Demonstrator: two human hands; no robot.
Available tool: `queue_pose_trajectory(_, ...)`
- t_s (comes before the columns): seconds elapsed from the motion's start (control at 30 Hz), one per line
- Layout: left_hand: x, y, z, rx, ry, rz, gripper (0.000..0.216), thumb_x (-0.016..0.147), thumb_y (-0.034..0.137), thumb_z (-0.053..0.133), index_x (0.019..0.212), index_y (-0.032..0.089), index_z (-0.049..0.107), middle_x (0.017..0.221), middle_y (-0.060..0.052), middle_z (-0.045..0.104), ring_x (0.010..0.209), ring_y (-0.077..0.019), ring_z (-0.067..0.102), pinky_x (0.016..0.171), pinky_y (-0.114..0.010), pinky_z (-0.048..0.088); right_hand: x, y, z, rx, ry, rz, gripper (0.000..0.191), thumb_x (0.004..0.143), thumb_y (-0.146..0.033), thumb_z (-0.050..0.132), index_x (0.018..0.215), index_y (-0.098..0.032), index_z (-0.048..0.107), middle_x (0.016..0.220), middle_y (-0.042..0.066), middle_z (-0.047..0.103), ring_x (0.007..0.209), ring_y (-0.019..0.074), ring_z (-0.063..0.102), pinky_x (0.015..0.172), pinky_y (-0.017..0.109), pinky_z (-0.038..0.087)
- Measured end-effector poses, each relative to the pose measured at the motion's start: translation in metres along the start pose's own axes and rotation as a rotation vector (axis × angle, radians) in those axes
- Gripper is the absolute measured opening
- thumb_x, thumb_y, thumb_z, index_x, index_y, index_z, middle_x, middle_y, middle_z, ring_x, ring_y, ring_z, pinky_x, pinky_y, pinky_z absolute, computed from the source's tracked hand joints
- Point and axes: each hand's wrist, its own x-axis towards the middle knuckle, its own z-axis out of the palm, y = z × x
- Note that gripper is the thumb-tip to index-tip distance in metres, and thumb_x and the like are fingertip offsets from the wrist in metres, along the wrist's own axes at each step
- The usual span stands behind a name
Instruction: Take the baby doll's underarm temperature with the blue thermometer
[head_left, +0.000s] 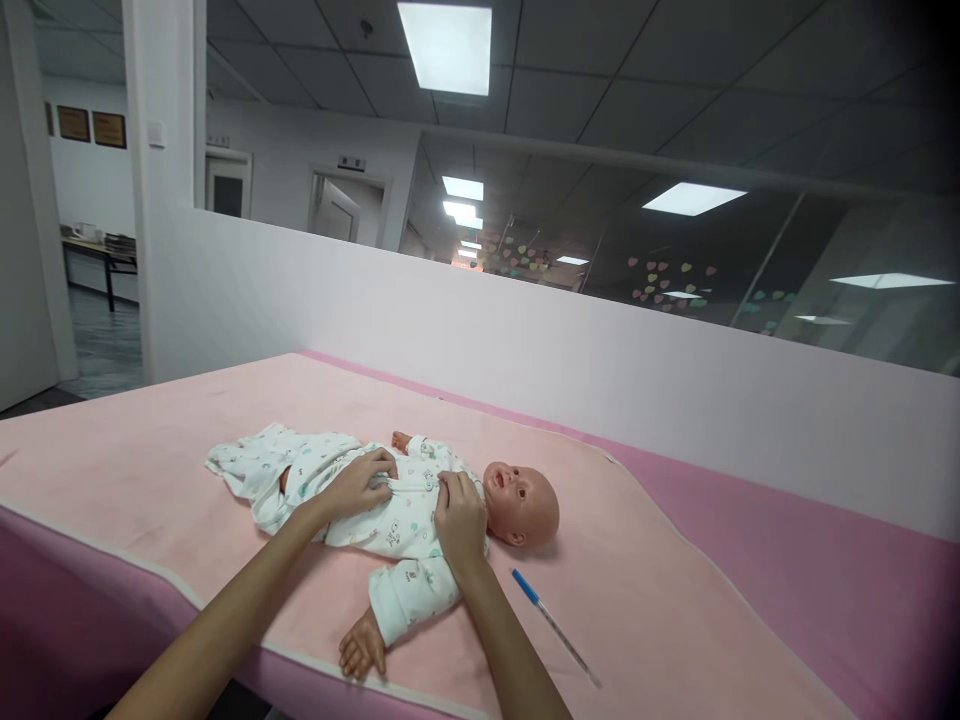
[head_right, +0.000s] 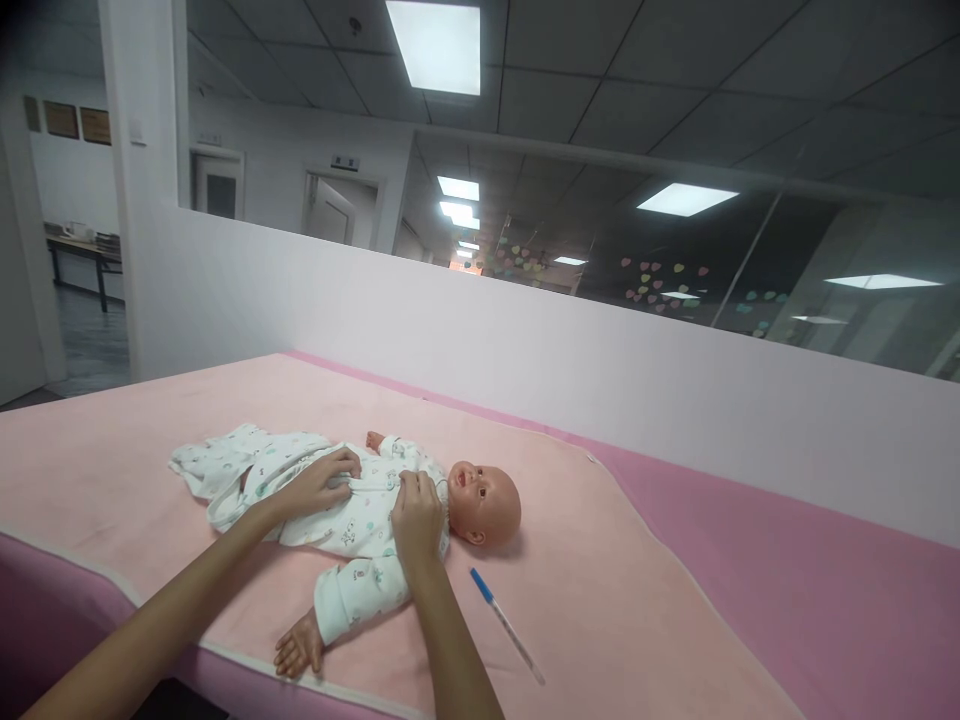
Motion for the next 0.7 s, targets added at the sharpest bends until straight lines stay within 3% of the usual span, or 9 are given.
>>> queue_pose_trajectory(0.53,-0.0002,-0.0009,-0.0031,-0.218,-0.044,-0.030,0.015,0.070,0.015,0.040,0.078,0.019,0.052,0.094,-0.002,0.047,0.086,-0.0158,0.048,0.074,-0.024,0.041,0.0019,-0.0014,-0.0018,0.047,-0.007,0.038,0.024,0.087,-0.014,0.036,0.083,-0.018,0.060,0.074,0.003,0.057,0.068,0.0141,0.052,0.060,0.023,0.035)
queue_pose_trajectory(0.7,-0.0003,0.0004,-0.0055,-0.249,-0.057,-0.052,0.013,0.072,0.018,0.041,0.080,0.018,0.052,0.093,-0.002,0.045,0.079,-0.0146,0.046,0.068,-0.023,0.041,0.0019,-0.0019,-0.0029,0.050,-0.005,0.030,0.025,0.087,-0.013,0.036,0.084,-0.018,0.060,0.074,0.003,0.058,0.068,0.0136,0.052,0.061,0.022,0.036)
